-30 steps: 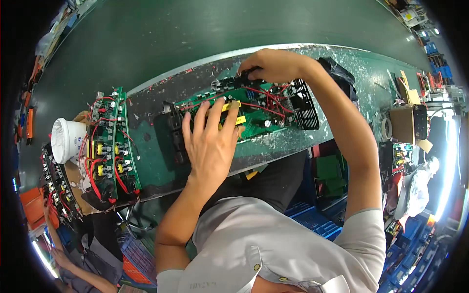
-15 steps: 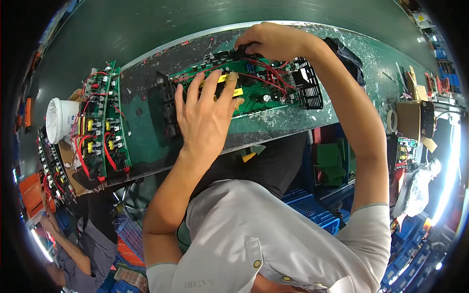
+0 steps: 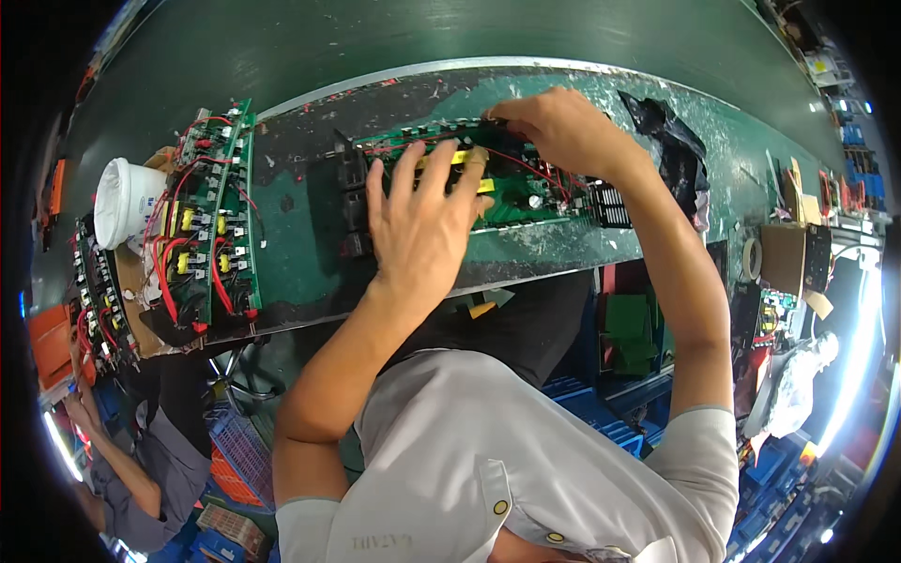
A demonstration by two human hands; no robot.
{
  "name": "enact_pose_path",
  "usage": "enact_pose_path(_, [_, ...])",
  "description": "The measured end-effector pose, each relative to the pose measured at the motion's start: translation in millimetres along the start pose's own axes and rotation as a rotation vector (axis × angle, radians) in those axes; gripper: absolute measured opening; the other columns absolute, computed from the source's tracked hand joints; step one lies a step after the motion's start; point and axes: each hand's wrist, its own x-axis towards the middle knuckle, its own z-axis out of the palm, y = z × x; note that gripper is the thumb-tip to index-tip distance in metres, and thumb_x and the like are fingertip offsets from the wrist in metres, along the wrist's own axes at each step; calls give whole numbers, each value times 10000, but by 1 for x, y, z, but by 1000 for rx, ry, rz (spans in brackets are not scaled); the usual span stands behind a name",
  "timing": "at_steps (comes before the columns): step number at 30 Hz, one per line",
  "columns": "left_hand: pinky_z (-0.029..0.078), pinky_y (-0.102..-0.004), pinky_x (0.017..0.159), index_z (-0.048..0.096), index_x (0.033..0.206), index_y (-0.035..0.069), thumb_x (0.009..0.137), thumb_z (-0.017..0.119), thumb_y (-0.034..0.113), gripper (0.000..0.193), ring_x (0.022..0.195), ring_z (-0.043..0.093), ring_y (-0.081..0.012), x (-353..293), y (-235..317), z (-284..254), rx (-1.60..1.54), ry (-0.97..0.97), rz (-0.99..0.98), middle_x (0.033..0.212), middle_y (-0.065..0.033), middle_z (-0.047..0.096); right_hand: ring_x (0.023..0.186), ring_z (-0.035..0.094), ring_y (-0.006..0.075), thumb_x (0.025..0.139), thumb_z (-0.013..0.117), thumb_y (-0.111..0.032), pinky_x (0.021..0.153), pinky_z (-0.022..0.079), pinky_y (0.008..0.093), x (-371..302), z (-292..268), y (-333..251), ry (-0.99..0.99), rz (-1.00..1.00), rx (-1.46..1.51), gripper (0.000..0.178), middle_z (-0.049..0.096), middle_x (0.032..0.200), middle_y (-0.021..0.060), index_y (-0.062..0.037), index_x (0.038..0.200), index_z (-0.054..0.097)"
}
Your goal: Assembling electronic components into circuit board housings at a factory workstation.
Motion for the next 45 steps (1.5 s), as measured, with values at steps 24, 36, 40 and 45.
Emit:
enact_pose_path(24, [383,-564,1011,699,1111,159,787,737,274,345,1193,539,-298,0,0,0,-6,18,2,1217,-51,584,822,675,365,772,663,-92,723,542,453,17,28,-24,33,-61,-120,375,713,934,145,-123,1145,692])
enact_pose_path(36, [437,-440,1003,654,1179,36,775,783,198,454,1131,570,-334,2,-13,-28,-338,10,97,1205,-153,599,907,640,386,859,573,-11,748,521,447,-9,-4,-44,550,-59,-40,327,681,991,150,-93,1169,642])
enact_pose_path(40, [505,-369,911,623,1209,13,787,795,158,479,1082,630,-312,-1,-23,-79,-596,164,-57,1182,-168,628,891,631,391,885,616,-44,755,505,444,-68,-28,-77,435,77,25,258,675,946,166,-63,1141,635])
enact_pose_path(45, [511,-389,794,679,1043,20,810,727,130,262,887,657,-340,12,-12,-73,-503,-250,216,992,-152,679,851,643,404,842,688,-91,726,506,458,-91,-3,-91,247,13,119,292,683,930,179,-41,1126,639])
